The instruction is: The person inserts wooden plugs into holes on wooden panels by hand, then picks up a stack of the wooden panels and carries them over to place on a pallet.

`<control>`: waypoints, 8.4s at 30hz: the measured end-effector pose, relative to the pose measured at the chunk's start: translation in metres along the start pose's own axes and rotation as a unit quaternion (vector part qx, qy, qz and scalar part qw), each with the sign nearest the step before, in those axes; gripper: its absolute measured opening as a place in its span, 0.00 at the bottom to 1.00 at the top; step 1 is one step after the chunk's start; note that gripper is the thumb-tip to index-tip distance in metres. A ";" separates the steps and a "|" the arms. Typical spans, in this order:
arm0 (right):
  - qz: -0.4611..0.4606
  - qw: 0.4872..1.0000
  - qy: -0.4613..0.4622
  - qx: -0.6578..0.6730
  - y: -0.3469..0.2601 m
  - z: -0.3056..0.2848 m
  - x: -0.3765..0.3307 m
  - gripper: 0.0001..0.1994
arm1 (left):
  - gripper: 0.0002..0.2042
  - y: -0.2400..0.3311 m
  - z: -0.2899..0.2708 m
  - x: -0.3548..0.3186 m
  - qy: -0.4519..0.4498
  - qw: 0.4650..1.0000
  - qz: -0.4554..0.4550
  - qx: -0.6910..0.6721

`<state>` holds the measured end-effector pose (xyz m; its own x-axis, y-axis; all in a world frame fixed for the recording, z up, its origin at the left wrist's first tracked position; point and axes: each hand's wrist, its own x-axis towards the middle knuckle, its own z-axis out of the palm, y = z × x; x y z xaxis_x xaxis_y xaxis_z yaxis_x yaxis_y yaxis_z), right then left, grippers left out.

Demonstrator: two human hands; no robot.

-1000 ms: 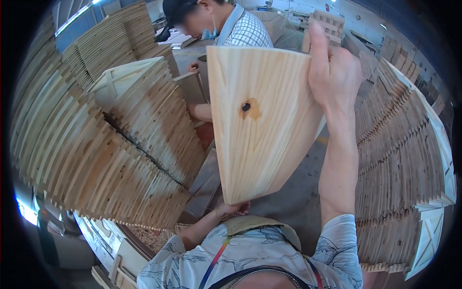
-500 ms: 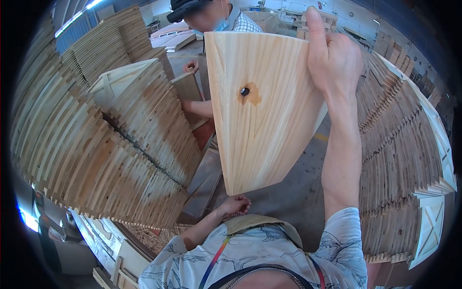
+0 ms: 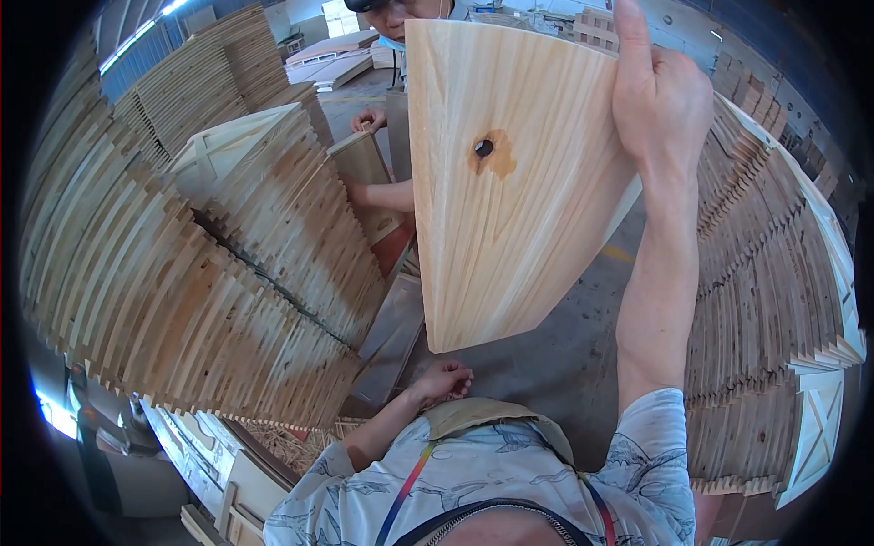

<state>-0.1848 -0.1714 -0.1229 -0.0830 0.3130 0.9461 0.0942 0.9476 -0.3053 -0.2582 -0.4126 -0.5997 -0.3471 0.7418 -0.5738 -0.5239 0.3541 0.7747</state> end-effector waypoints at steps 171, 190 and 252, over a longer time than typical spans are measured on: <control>0.267 0.931 -0.249 -0.025 0.125 -0.122 -0.384 0.06 | 0.22 0.136 0.131 0.014 0.010 0.838 0.198 0.509; 0.156 0.909 -0.361 -0.141 0.108 -0.107 -0.344 0.05 | 0.19 0.142 0.141 -0.020 0.100 0.789 0.241 0.556; 0.190 0.894 -0.397 -0.083 0.118 -0.087 -0.356 0.03 | 0.18 0.147 0.136 -0.031 0.124 0.783 0.234 0.562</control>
<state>-0.0579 -0.1768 -0.4865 -0.6850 0.6200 0.3825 0.4058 0.7608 -0.5064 -0.2181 -0.3063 -0.4318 -0.5108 0.8556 -0.0834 0.6735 0.4586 0.5797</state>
